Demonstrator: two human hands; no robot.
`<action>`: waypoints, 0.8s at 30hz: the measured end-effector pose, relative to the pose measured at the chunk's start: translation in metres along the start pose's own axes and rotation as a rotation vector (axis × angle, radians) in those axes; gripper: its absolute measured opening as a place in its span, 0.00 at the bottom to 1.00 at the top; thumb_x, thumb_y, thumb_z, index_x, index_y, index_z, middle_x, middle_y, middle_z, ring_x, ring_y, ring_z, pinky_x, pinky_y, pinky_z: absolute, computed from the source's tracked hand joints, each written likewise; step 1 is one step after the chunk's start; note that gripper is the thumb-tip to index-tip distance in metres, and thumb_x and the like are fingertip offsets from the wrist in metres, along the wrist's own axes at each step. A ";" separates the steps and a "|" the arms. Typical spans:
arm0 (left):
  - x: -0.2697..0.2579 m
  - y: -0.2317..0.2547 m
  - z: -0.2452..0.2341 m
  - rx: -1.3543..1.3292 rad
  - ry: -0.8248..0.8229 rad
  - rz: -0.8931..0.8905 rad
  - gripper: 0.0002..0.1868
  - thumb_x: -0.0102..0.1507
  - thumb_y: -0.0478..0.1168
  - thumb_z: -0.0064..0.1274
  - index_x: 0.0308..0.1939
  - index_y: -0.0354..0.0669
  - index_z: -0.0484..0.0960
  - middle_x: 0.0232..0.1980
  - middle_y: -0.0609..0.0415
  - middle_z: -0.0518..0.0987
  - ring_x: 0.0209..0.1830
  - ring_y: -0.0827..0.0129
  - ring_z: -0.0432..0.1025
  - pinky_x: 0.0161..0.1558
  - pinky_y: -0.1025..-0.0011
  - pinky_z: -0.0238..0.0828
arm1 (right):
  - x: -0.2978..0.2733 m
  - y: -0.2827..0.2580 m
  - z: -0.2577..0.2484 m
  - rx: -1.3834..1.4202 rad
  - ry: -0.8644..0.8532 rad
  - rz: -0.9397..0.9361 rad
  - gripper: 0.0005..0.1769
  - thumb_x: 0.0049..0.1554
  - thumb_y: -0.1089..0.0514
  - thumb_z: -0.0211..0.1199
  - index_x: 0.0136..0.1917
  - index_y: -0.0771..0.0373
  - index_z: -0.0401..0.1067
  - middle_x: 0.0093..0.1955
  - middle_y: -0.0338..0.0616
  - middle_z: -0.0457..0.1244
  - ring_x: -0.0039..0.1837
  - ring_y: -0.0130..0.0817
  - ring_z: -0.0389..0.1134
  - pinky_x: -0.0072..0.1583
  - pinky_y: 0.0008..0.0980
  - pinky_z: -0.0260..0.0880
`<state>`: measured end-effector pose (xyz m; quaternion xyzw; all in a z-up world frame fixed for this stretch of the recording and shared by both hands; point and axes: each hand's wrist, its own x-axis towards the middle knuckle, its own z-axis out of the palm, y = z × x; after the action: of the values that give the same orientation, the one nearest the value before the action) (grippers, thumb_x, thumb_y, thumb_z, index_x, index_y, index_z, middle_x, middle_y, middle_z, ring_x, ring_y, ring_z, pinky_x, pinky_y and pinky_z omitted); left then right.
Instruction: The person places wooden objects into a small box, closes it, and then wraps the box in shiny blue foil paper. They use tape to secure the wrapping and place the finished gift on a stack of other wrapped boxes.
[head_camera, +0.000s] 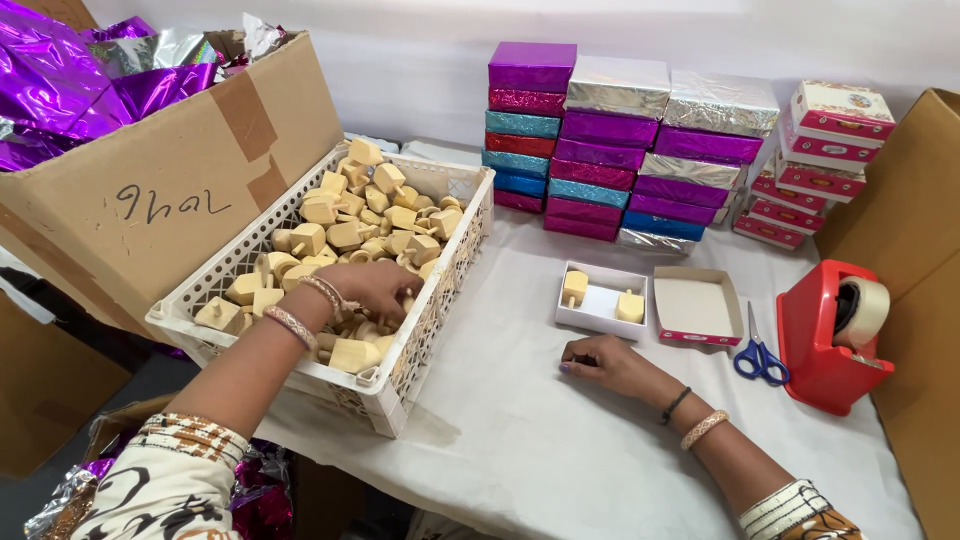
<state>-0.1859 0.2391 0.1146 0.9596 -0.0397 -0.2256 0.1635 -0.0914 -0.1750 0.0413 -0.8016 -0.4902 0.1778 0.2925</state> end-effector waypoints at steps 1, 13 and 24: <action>-0.001 -0.004 -0.003 0.000 -0.002 0.001 0.36 0.52 0.49 0.64 0.63 0.45 0.73 0.48 0.54 0.83 0.47 0.64 0.79 0.49 0.66 0.78 | -0.001 0.000 0.001 0.001 0.000 0.002 0.15 0.60 0.50 0.63 0.47 0.65 0.75 0.37 0.43 0.67 0.38 0.28 0.61 0.43 0.35 0.66; 0.002 -0.001 -0.016 0.274 0.354 -0.202 0.28 0.50 0.43 0.64 0.52 0.39 0.76 0.42 0.40 0.81 0.47 0.49 0.77 0.48 0.55 0.76 | 0.000 0.002 0.001 0.014 -0.004 0.000 0.15 0.60 0.49 0.63 0.48 0.65 0.76 0.38 0.44 0.68 0.39 0.29 0.61 0.44 0.36 0.66; 0.051 -0.028 0.010 0.367 0.377 -0.149 0.21 0.56 0.47 0.67 0.42 0.32 0.85 0.44 0.38 0.83 0.48 0.49 0.78 0.54 0.60 0.75 | -0.001 0.000 0.001 -0.004 -0.018 0.018 0.17 0.61 0.48 0.62 0.48 0.65 0.75 0.39 0.44 0.68 0.40 0.29 0.63 0.46 0.35 0.68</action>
<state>-0.1448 0.2543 0.0753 0.9985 0.0222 -0.0432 -0.0256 -0.0923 -0.1757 0.0410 -0.8049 -0.4858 0.1868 0.2850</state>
